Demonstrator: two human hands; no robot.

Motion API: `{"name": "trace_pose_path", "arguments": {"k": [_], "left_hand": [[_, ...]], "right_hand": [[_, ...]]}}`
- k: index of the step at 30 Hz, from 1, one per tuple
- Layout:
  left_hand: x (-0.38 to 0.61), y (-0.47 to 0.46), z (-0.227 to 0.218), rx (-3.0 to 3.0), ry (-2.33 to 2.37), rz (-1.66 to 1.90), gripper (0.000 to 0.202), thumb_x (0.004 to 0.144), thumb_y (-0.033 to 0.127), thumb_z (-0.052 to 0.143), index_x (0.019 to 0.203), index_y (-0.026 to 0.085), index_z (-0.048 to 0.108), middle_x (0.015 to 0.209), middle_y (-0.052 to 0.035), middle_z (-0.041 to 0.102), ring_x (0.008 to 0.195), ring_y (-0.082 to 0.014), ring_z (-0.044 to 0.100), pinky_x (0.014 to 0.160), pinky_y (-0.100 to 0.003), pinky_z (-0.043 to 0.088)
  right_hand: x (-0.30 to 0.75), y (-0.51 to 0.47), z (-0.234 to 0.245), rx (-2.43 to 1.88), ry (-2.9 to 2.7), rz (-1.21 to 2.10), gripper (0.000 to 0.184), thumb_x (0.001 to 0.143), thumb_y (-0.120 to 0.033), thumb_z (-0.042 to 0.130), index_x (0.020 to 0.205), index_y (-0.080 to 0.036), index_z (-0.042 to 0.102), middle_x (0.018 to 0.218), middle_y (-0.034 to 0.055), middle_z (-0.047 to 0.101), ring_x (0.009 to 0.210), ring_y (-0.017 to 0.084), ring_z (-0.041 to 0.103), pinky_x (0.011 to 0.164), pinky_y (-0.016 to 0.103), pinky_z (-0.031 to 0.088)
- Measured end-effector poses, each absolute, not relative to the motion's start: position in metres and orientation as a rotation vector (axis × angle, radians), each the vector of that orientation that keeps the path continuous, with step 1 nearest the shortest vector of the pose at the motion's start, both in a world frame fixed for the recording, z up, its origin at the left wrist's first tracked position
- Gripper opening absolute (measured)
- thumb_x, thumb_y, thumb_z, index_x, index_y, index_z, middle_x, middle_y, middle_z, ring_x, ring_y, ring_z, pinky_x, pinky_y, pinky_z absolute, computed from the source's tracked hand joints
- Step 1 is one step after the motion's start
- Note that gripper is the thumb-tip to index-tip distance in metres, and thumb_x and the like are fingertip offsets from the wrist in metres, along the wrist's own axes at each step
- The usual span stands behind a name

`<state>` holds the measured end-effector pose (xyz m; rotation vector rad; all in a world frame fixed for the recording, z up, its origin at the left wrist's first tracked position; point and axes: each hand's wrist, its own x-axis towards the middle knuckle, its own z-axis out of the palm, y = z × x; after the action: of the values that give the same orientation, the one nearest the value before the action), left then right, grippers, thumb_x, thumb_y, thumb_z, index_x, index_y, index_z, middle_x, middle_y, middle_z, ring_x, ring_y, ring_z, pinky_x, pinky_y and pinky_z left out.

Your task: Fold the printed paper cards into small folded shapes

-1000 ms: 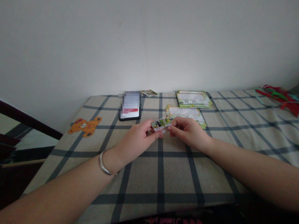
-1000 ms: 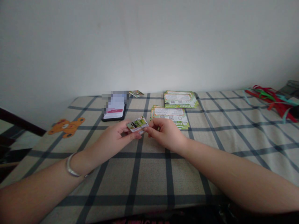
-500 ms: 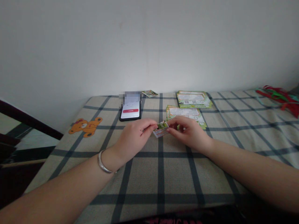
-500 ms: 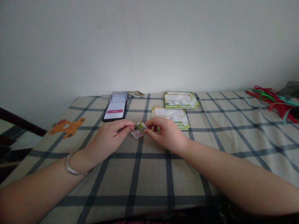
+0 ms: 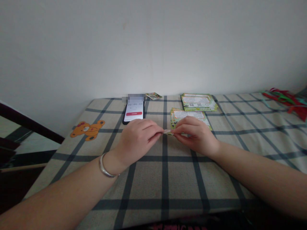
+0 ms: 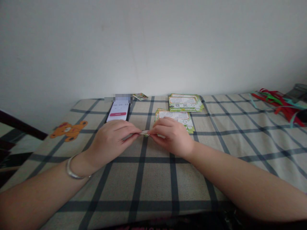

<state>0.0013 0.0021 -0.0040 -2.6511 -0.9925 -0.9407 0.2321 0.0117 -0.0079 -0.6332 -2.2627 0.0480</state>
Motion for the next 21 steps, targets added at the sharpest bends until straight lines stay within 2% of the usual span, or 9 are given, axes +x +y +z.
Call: {"name": "trace_pose_path", "arguments": {"k": [3, 8, 13, 21], "left_hand": [[-0.0011, 0.0036, -0.0028, -2.627, -0.92, -0.831, 0.011, 0.089, 0.023, 0.059, 0.085, 0.02, 0.068, 0.081, -0.0006, 0.067, 0.078, -0.0191, 0.06, 0.071, -0.034, 0.046], [-0.0034, 0.0047, -0.0026, -2.658, -0.841, -0.685, 0.018, 0.093, 0.024, 0.053, 0.085, 0.021, 0.069, 0.078, -0.0001, 0.066, 0.072, -0.0175, 0.058, 0.066, -0.032, 0.044], [-0.0039, 0.005, -0.0038, -2.704, -0.796, -0.472, 0.021, 0.095, 0.026, 0.051, 0.085, 0.021, 0.069, 0.08, -0.0011, 0.066, 0.08, -0.0184, 0.059, 0.072, -0.034, 0.044], [-0.004, 0.0045, -0.0013, -2.789, -0.929, -0.376, 0.019, 0.091, 0.032, 0.057, 0.085, 0.021, 0.071, 0.084, -0.0016, 0.067, 0.084, -0.0193, 0.06, 0.076, -0.035, 0.045]], "right_hand": [[0.2361, 0.014, -0.0086, -0.611, -2.402, -0.07, 0.013, 0.09, -0.023, 0.057, 0.089, -0.018, 0.069, 0.089, 0.0053, 0.068, 0.078, 0.015, 0.061, 0.066, 0.028, 0.048], [0.239, 0.0161, -0.0081, -0.55, -2.524, -0.02, 0.016, 0.092, -0.026, 0.054, 0.093, -0.019, 0.069, 0.098, 0.0033, 0.071, 0.086, 0.014, 0.065, 0.072, 0.028, 0.05], [0.2387, 0.0175, -0.0069, -0.486, -2.687, 0.007, 0.02, 0.095, -0.027, 0.051, 0.097, -0.02, 0.069, 0.094, 0.0043, 0.071, 0.088, 0.015, 0.064, 0.075, 0.03, 0.05], [0.2374, 0.0204, -0.0073, -0.479, -2.774, 0.103, 0.023, 0.096, -0.027, 0.047, 0.1, -0.02, 0.068, 0.093, 0.0054, 0.07, 0.091, 0.017, 0.061, 0.079, 0.032, 0.049]]}}
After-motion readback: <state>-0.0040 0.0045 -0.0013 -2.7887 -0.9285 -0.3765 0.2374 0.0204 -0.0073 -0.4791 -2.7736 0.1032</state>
